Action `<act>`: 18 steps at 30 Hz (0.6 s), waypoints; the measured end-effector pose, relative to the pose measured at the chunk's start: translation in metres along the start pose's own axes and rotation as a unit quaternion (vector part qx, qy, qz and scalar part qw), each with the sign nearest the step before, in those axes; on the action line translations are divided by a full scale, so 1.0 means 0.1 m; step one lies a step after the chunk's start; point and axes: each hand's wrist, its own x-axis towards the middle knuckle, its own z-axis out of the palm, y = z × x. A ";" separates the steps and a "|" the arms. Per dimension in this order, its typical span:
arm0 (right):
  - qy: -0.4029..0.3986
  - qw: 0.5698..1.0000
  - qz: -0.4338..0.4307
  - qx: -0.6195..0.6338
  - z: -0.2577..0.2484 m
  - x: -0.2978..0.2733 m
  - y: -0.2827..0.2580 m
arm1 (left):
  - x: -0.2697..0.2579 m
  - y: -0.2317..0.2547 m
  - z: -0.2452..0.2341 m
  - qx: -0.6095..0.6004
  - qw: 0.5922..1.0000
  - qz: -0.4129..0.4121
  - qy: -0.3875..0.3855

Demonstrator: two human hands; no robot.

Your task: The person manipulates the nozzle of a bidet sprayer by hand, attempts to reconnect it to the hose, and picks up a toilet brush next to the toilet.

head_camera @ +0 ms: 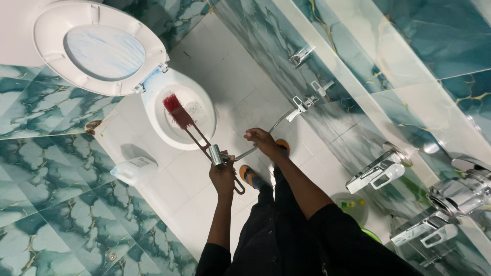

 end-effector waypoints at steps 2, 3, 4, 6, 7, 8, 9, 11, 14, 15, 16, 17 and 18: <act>-0.046 0.995 -0.091 0.005 0.26 -0.42 -0.30 | -0.05 0.13 -0.02 -0.005 1.000 -0.006 0.002; -0.070 0.989 -0.133 0.007 0.36 -0.61 -0.45 | -0.11 0.18 -0.06 -0.007 1.000 -0.012 0.004; -0.099 0.984 -0.147 -0.026 0.43 -0.72 -0.62 | -0.13 0.23 -0.08 -0.012 1.000 -0.007 0.004; -0.156 0.970 -0.166 -0.090 0.55 -0.95 -0.81 | -0.21 0.23 -0.14 -0.019 1.000 -0.007 0.006; -0.180 0.962 -0.171 -0.110 0.60 -1.02 -0.91 | -0.25 0.22 -0.15 -0.015 1.000 -0.003 0.014; -0.203 0.954 -0.175 -0.131 0.65 -1.08 -0.98 | -0.27 0.20 -0.16 -0.012 1.000 0.001 0.023; -0.229 0.945 -0.180 -0.152 0.70 -1.12 -1.04 | -0.29 0.16 -0.17 -0.010 0.999 0.006 0.034; -0.250 0.936 -0.173 -0.179 0.78 -1.14 -1.13 | -0.31 0.10 -0.23 -0.014 0.999 0.026 0.039; -0.273 0.924 -0.180 -0.200 0.82 -1.15 -1.18 | -0.37 0.04 -0.28 -0.007 0.997 0.058 0.051; -0.280 0.918 -0.189 -0.206 0.84 -1.11 -1.24 | -0.34 0.07 -0.30 -0.004 0.996 0.073 0.058; -0.287 0.911 -0.205 -0.214 0.87 -1.08 -1.28 | -0.32 0.10 -0.30 -0.013 0.995 0.074 0.066; -0.297 0.903 -0.216 -0.221 0.90 -1.10 -1.27 | -0.35 0.10 -0.30 -0.021 0.994 0.071 0.077; -0.308 0.895 -0.228 -0.227 0.93 -1.10 -1.26 | -0.37 0.08 -0.32 -0.029 0.993 0.068 0.087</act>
